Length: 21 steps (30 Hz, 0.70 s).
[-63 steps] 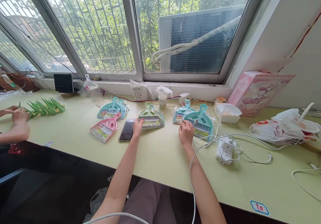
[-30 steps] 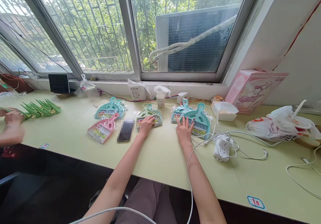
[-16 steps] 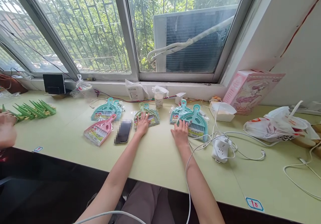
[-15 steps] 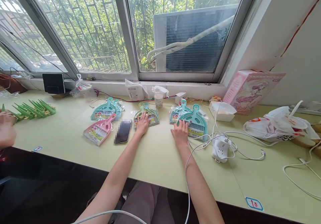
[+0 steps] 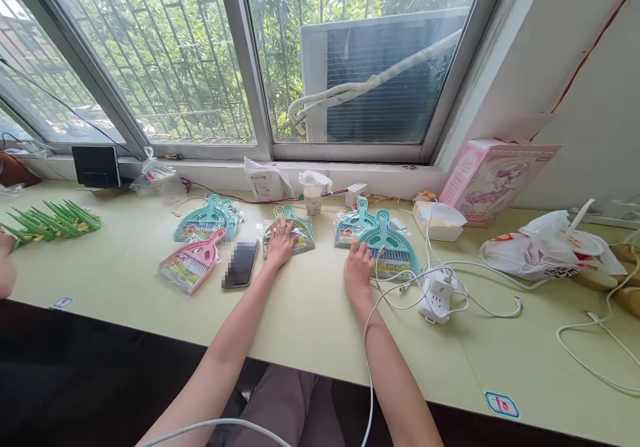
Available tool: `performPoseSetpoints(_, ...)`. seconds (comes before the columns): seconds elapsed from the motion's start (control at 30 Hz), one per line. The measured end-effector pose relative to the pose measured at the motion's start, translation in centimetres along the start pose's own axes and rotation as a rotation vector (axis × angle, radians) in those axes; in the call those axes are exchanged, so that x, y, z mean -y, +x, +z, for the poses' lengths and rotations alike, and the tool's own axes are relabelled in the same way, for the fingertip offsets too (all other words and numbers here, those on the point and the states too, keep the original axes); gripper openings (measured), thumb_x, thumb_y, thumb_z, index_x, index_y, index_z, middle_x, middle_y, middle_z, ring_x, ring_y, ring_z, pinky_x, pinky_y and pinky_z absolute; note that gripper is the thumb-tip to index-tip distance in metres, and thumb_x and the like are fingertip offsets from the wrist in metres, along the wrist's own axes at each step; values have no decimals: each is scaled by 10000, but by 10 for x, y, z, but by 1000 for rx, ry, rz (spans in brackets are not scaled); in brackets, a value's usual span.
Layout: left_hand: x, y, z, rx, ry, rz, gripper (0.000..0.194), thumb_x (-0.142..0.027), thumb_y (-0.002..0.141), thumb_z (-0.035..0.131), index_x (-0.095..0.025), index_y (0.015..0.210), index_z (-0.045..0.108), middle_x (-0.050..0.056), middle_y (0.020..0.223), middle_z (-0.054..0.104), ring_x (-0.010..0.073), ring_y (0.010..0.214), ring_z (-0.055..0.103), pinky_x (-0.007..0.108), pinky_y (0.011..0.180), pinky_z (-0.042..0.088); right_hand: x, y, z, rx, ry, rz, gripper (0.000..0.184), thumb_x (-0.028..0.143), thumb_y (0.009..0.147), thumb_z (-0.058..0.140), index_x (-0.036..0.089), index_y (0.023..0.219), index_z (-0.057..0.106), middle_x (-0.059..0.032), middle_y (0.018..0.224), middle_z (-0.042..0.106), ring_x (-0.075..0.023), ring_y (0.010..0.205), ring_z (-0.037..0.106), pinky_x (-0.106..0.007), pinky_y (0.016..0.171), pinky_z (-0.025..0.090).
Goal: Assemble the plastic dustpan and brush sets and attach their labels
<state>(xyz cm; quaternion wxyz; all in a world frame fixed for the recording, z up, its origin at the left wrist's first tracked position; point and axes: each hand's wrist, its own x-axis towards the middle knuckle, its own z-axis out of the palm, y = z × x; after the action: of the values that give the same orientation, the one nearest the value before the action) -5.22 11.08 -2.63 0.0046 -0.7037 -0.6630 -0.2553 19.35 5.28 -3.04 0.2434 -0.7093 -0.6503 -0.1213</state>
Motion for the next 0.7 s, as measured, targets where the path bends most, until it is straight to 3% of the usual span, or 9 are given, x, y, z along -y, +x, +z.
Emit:
performPoseSetpoints(0.13, -2, 0, -3, -11, -43, 18, 529, -399, 954, 410, -261, 1465, 392, 76, 1573, 343, 204, 1523, 96, 462, 1235, 30, -7, 3, 2, -25, 74, -15, 590, 105, 843, 404, 184, 1427, 447, -157, 1017, 600, -263, 859, 572, -357, 695, 448)
performPoseSetpoints(0.27, -7, -6, -14, -136, -69, 51, 457, -318, 979, 358, -240, 1421, 442, 88, 1549, 384, 197, 1517, 130, 455, 1243, 69, -10, 2, 0, -160, 194, 10, 523, 147, 875, 385, 195, 1374, 535, -121, 944, 622, -257, 878, 570, -343, 716, 438)
performPoseSetpoints(0.43, -21, -23, -28, -228, -122, 193, 387, -165, 971, 334, -263, 1256, 578, 92, 1454, 503, 210, 1464, 308, 500, 1239, 79, -10, 1, -3, -262, 264, 12, 447, 147, 908, 351, 196, 1214, 672, -95, 849, 620, -226, 811, 557, -319, 698, 402)
performPoseSetpoints(0.53, -41, -37, -29, -158, -258, 289, 337, -179, 964, 373, -258, 1185, 615, 91, 1423, 531, 213, 1410, 400, 478, 1220, 191, -10, 0, -7, -257, 283, -48, 449, 117, 899, 348, 205, 1162, 702, -84, 817, 597, -203, 754, 538, -303, 668, 381)
performPoseSetpoints(0.6, -62, -47, -26, -76, -446, 268, 311, -270, 977, 379, -235, 1171, 620, 107, 1361, 576, 225, 1327, 492, 442, 1153, 333, -10, -2, -11, -255, 302, -95, 444, 118, 913, 336, 211, 1123, 717, -75, 791, 579, -193, 720, 524, -298, 662, 376)
performPoseSetpoints(0.7, -96, -60, -17, 227, -899, 165, 457, -491, 984, 330, -188, 1170, 616, 123, 1125, 684, 230, 1053, 650, 401, 947, 507, -5, -7, -16, -242, 333, -197, 428, 136, 942, 327, 211, 1041, 737, -70, 773, 579, -185, 703, 527, -290, 674, 390)
